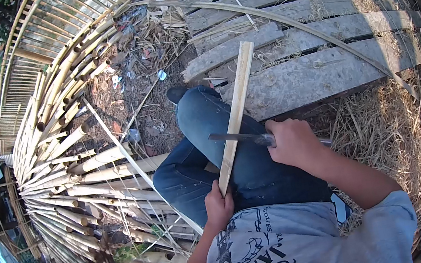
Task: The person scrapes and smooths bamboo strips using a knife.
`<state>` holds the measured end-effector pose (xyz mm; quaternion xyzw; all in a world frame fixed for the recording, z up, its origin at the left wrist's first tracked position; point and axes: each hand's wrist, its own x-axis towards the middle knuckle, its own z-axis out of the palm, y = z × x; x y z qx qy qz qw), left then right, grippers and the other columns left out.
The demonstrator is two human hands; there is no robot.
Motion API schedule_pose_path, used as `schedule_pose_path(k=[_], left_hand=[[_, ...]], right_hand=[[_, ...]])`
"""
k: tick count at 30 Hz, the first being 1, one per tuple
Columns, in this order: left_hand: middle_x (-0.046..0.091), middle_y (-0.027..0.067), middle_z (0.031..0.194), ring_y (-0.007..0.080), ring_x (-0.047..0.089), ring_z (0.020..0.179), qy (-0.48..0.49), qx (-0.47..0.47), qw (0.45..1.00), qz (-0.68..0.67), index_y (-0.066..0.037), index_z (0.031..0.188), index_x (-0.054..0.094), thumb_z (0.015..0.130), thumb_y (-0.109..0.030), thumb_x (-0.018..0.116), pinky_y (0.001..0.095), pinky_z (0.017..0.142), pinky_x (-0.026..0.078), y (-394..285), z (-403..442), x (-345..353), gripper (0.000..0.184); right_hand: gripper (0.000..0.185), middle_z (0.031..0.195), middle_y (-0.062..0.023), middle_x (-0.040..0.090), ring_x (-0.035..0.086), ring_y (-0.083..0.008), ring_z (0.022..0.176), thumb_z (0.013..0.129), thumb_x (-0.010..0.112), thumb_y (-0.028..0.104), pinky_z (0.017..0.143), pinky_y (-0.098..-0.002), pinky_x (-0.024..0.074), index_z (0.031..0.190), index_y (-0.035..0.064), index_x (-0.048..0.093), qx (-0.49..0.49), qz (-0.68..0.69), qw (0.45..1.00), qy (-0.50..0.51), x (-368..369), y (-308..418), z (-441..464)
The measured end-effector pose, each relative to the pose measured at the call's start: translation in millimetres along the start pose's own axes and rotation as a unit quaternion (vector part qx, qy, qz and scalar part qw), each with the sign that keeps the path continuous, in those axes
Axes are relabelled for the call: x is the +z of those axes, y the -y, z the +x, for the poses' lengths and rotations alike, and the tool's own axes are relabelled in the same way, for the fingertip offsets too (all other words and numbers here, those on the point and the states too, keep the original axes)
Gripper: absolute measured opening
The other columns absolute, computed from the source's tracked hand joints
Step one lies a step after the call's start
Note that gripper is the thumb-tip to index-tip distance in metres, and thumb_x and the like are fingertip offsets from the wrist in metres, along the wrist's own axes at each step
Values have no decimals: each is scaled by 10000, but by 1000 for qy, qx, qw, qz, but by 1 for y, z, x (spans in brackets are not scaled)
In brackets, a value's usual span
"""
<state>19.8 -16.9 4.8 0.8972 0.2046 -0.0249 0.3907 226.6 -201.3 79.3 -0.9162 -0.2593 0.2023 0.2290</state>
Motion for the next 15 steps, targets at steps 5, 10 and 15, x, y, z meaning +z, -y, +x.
schedule_pose_path(k=[5,10,15], left_hand=[[556,228,614,435,580,582,-1,1,1000,-2,-8,862,463,820,-101,592,499,520,450,-2,0,1,165],[562,230,603,435,585,574,-7,-7,1000,-4,-11,861,469,830,-130,621,494,512,452,3,-1,1,196],[564,224,606,431,583,573,-9,10,1000,-13,-18,855,470,832,-144,629,494,510,449,3,2,0,204]], right_hand=[[207,725,-222,642,643,-412,736,687,647,158,701,-482,526,845,25,650,15,36,999,-22,-5,-2,7],[180,703,-245,621,634,-427,748,709,620,77,647,-443,497,857,-26,626,89,184,965,-166,-20,-4,36],[199,685,-231,619,647,-393,695,686,621,136,669,-445,515,841,10,631,-3,-42,999,4,-26,-4,10]])
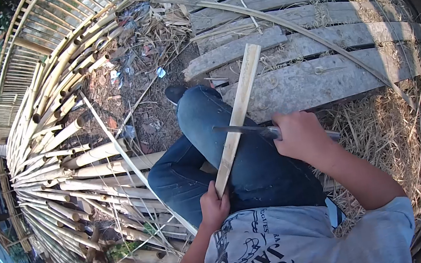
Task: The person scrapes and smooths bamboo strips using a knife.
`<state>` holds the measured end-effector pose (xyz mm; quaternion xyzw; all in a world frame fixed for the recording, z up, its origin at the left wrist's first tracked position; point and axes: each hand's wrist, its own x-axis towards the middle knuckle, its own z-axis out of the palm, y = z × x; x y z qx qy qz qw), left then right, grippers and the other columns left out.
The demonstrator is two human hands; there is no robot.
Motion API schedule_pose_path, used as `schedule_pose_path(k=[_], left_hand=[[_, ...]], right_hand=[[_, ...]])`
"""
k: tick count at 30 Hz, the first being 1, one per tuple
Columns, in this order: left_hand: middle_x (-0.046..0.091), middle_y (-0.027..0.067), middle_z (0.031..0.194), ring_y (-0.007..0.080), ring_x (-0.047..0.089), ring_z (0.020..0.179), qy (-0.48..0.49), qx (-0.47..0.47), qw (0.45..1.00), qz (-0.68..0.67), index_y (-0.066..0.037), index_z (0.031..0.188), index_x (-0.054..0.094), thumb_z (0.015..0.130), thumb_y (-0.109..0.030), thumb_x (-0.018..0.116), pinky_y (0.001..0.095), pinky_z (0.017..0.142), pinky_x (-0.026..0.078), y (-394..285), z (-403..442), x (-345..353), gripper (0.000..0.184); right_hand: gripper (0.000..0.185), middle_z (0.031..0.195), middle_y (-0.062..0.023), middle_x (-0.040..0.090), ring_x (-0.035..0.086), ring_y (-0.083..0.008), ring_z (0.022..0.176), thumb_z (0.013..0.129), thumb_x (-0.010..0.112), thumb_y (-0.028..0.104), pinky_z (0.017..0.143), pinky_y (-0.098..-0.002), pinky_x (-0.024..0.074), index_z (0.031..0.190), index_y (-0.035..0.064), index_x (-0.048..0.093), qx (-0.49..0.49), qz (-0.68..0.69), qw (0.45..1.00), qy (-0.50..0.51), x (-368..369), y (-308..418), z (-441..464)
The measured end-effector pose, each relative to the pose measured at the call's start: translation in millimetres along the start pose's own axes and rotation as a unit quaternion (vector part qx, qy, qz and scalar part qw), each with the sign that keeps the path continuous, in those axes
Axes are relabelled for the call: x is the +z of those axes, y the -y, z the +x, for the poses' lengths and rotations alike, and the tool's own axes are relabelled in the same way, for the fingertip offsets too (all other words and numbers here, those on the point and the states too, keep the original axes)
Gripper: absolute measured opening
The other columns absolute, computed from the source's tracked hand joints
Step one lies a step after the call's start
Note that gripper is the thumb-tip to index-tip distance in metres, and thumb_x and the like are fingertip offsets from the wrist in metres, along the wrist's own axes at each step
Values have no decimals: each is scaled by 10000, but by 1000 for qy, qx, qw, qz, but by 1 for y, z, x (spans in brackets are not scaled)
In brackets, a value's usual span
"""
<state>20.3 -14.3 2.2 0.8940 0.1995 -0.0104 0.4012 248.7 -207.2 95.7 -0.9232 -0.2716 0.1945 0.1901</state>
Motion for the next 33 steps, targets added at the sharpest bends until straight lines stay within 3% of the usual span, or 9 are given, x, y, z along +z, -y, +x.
schedule_pose_path(k=[4,8,10,12,19,25,28,31,33], left_hand=[[564,216,605,424,583,575,-3,9,1000,-2,-26,842,471,833,-154,633,491,508,448,-1,2,0,207],[564,212,604,418,588,577,-5,-8,1000,17,-26,840,472,828,-159,639,485,510,452,0,-3,-1,214],[564,207,602,414,590,574,-21,7,1000,7,-23,841,472,823,-163,644,479,509,454,1,-2,0,222],[565,200,602,407,592,569,-5,4,1000,14,-20,842,473,820,-158,648,471,504,456,1,-2,-4,224],[560,202,579,409,587,546,2,8,1000,-8,-24,825,477,814,-169,668,472,497,461,3,1,-1,240],[556,204,574,406,585,540,0,16,1000,-13,-24,805,474,814,-176,667,467,490,460,4,4,-1,246],[556,206,574,407,585,542,-2,8,1000,-14,-24,801,475,814,-181,666,465,491,460,4,0,-1,248],[554,208,574,411,584,546,0,11,1000,-16,-25,797,474,812,-183,666,465,492,459,3,1,-6,249],[553,208,574,412,583,548,5,12,1000,-26,-26,794,473,811,-183,667,464,492,459,2,3,-4,250]], right_hand=[[208,731,-209,652,657,-385,752,666,654,145,709,-462,530,834,21,658,-15,-6,995,99,-13,0,5],[202,732,-217,653,647,-392,724,673,636,139,726,-480,526,830,15,662,60,231,964,-114,-28,8,34],[184,726,-220,652,644,-399,710,686,613,143,716,-491,519,813,17,660,56,207,971,-109,-4,7,30],[172,718,-222,647,639,-403,695,691,604,148,698,-497,512,796,21,656,-20,-12,996,85,13,11,7],[170,709,-221,639,639,-415,729,697,608,176,713,-476,521,790,42,654,80,159,981,-75,3,0,17],[203,725,-224,645,660,-384,724,675,656,176,699,-481,519,819,33,648,-6,-25,995,97,10,1,7],[199,723,-208,651,663,-375,733,666,661,192,698,-471,524,800,45,657,59,207,973,-78,15,-3,17],[180,725,-217,636,634,-415,738,683,649,166,693,-459,516,793,24,648,-27,-38,996,79,16,2,7],[184,720,-218,635,631,-421,741,682,651,168,697,-460,517,801,28,650,-4,10,999,44,8,2,11]])
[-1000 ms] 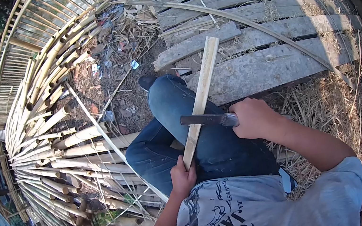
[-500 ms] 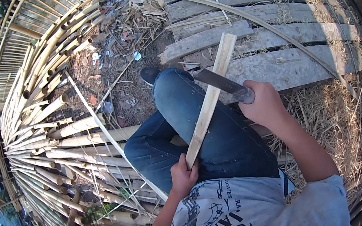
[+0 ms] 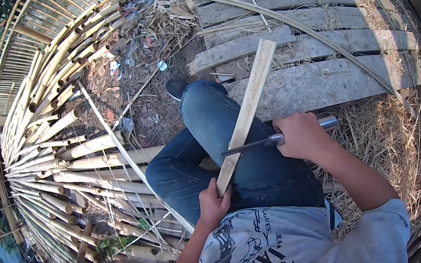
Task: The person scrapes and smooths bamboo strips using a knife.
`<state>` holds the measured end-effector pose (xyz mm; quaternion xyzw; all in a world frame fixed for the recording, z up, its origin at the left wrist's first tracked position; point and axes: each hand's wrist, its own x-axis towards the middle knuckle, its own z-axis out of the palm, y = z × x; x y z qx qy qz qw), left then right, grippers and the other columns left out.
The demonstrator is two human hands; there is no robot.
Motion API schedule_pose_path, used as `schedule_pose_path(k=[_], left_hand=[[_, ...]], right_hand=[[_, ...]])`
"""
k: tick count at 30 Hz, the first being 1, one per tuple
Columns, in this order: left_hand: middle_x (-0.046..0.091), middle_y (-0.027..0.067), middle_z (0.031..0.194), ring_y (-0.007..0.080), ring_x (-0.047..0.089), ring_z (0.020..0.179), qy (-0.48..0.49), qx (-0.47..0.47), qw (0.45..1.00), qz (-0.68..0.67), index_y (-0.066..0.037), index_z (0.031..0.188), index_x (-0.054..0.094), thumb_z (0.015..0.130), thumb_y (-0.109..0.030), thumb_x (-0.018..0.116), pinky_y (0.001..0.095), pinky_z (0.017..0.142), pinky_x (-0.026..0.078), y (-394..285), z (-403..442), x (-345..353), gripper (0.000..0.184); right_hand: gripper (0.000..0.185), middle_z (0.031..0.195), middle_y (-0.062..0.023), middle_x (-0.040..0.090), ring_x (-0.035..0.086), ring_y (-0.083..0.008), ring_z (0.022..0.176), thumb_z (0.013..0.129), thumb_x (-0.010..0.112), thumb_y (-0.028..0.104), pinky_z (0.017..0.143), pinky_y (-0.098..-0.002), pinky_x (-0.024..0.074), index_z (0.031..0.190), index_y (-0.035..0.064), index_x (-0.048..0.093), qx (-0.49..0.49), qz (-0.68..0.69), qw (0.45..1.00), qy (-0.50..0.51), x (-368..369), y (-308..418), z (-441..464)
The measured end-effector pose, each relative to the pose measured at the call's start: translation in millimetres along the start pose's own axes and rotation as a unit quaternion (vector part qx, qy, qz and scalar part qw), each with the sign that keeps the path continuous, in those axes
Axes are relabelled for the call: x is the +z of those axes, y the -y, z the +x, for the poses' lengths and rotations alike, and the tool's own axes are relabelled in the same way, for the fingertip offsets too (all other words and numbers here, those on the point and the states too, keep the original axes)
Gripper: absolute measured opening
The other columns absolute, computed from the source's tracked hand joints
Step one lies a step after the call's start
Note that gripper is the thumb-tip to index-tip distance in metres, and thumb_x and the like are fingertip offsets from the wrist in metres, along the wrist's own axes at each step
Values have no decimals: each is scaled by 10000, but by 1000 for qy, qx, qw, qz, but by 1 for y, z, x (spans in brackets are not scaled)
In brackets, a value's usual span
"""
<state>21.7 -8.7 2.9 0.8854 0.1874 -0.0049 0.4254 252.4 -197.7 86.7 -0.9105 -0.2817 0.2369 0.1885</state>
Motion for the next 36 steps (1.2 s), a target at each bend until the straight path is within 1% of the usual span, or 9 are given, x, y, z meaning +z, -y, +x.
schedule_pose_path(k=[2,7,13,17,23,27,29,33,36], left_hand=[[548,210,571,412,585,551,-7,-2,1000,-10,-25,794,474,808,-184,671,456,494,462,3,-1,3,254],[543,213,567,412,587,552,-12,-1,1000,-5,-26,786,476,807,-194,678,452,497,463,10,-4,5,263],[545,209,569,400,593,544,12,-25,999,-40,-18,798,492,811,-226,699,435,505,467,6,-4,1,294],[579,208,592,364,621,554,15,-22,994,-103,22,873,572,809,-250,720,388,534,479,11,-2,-4,317],[613,171,610,189,618,544,93,-74,984,-131,61,868,666,796,-257,773,338,539,469,18,-5,-6,343],[594,147,580,113,545,532,107,-116,976,-149,67,791,661,799,-272,784,320,524,458,22,-6,-2,360],[538,45,554,69,460,546,114,-120,976,-139,61,764,629,820,-256,771,292,504,420,16,-3,-5,352],[560,134,540,107,493,497,79,-96,982,-144,66,759,652,798,-283,787,316,501,444,24,-7,-1,377],[560,133,534,112,503,490,83,-102,982,-135,63,745,648,794,-276,790,316,502,446,21,-6,-1,371]], right_hand=[[202,691,-207,630,636,-411,737,666,665,198,702,-465,516,797,45,653,41,117,986,-113,2,-7,8],[201,694,-223,619,627,-411,709,654,659,140,643,-412,506,803,5,643,-4,-3,1000,-30,12,-8,0],[175,656,-202,608,611,-397,660,660,667,139,609,-408,476,768,9,622,78,282,934,-206,3,-4,15],[220,721,-217,629,631,-396,703,702,658,137,645,-432,487,876,7,626,18,-20,998,-54,-34,-20,16],[216,761,-200,654,637,-403,794,694,648,114,714,-441,497,883,13,627,36,112,986,-120,-39,-15,16],[229,775,-213,654,629,-422,801,693,652,126,733,-450,503,893,14,637,63,23,993,-93,-60,-13,18],[214,772,-202,661,637,-409,801,689,652,121,737,-459,508,880,24,651,87,120,986,-80,-39,-15,20],[213,794,-211,667,644,-403,822,698,647,148,756,-457,523,878,38,667,33,12,999,-4,-22,-6,10],[205,784,-195,667,645,-401,809,715,634,162,750,-467,520,884,52,666,72,150,979,-114,-25,-9,19]])
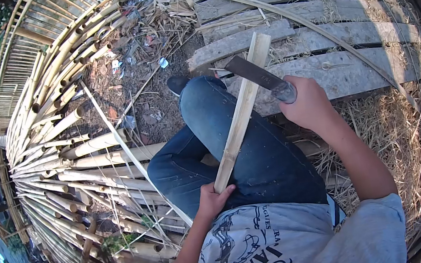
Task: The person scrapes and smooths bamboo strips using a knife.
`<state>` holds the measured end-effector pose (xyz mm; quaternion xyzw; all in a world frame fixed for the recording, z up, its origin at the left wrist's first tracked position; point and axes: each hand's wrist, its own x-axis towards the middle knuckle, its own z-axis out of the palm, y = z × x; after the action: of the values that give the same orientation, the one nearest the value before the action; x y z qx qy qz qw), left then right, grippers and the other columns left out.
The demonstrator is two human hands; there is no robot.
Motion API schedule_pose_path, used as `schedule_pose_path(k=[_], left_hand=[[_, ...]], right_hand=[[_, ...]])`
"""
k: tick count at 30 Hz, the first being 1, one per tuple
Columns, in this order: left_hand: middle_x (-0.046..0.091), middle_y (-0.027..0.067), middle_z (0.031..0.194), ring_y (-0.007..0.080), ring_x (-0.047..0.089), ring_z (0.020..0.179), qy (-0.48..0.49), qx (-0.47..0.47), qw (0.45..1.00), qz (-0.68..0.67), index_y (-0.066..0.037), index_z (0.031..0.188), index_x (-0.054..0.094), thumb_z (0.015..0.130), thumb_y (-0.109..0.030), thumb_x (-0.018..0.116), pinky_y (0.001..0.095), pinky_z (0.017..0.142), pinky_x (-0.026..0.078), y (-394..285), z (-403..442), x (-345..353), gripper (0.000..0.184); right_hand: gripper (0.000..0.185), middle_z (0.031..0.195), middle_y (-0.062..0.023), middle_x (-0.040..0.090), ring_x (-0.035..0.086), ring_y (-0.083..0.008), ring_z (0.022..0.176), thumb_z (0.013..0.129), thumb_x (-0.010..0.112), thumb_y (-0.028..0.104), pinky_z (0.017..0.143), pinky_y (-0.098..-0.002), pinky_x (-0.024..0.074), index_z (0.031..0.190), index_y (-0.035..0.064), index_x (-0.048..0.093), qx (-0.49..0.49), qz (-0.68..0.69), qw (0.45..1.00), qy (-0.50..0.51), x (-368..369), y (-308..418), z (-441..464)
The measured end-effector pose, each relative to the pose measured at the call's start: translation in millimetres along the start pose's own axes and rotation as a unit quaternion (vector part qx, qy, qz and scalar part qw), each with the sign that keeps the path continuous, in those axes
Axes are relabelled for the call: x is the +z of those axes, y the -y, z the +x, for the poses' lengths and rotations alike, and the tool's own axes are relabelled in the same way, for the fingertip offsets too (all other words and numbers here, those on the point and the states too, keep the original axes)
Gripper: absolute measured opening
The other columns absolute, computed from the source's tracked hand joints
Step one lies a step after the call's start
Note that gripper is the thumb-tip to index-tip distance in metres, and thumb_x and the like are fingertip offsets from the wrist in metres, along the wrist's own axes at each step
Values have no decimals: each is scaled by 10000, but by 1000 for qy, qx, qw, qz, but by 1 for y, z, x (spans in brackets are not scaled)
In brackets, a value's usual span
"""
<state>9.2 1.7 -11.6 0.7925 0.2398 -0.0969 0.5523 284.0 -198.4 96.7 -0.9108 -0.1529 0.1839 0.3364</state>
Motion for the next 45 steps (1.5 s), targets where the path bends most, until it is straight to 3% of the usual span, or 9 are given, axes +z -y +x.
schedule_pose_path(k=[4,9,11,15,31,35,39,43,45], left_hand=[[555,139,532,110,503,487,0,-12,1000,15,66,752,646,796,-278,788,318,498,444,-1,-1,-2,375],[468,24,506,63,400,510,1,1,1000,-15,56,653,581,811,-274,779,288,452,374,-7,0,0,416],[524,99,503,84,430,484,-2,-14,1000,0,67,696,630,806,-271,782,305,471,418,-6,-2,-2,387],[510,89,487,80,421,478,-9,-1,1000,-6,73,671,611,810,-268,778,308,455,405,0,-5,-1,404],[448,7,482,54,375,490,-17,-4,1000,-20,41,596,556,829,-267,761,291,433,347,-7,-5,0,438],[450,17,482,57,379,493,-6,-18,1000,-22,45,605,558,825,-269,765,298,439,355,-8,-5,1,436],[454,24,482,61,382,492,-21,-3,1000,-3,47,614,564,824,-277,765,305,438,356,-5,-2,0,435],[457,18,485,61,391,495,-17,-19,1000,16,44,617,567,825,-277,764,302,440,364,1,-6,0,430],[456,13,485,60,391,496,-23,-8,1000,4,43,617,568,825,-277,765,301,440,364,0,-5,1,429]], right_hand=[[223,791,-201,661,636,-405,802,697,676,181,743,-466,511,874,47,659,-54,-165,981,92,11,-2,-9],[257,798,-225,658,640,-409,822,701,678,158,741,-445,513,922,29,658,-37,-24,999,-9,7,-6,0],[262,795,-218,661,640,-406,815,702,668,139,730,-437,515,937,24,654,-1,46,999,-9,21,-17,0],[242,755,-223,651,631,-426,776,717,632,132,716,-452,508,921,2,638,-37,-92,995,5,-13,0,5],[154,679,-202,609,591,-400,649,697,619,110,622,-416,467,776,-15,580,-76,0,996,-34,-4,-13,12],[148,728,-214,625,618,-399,703,701,618,116,651,-422,480,776,-9,596,24,57,998,3,-1,-18,12],[137,651,-189,588,584,-316,595,705,621,100,605,-390,458,759,-20,582,-75,-20,997,12,-6,-18,17],[161,699,-202,617,617,-387,688,686,627,116,648,-408,482,785,-8,603,16,55,998,27,0,-23,17],[154,635,-184,581,575,-294,587,686,628,96,618,-378,467,758,-32,581,-69,8,997,13,-15,-22,21]])
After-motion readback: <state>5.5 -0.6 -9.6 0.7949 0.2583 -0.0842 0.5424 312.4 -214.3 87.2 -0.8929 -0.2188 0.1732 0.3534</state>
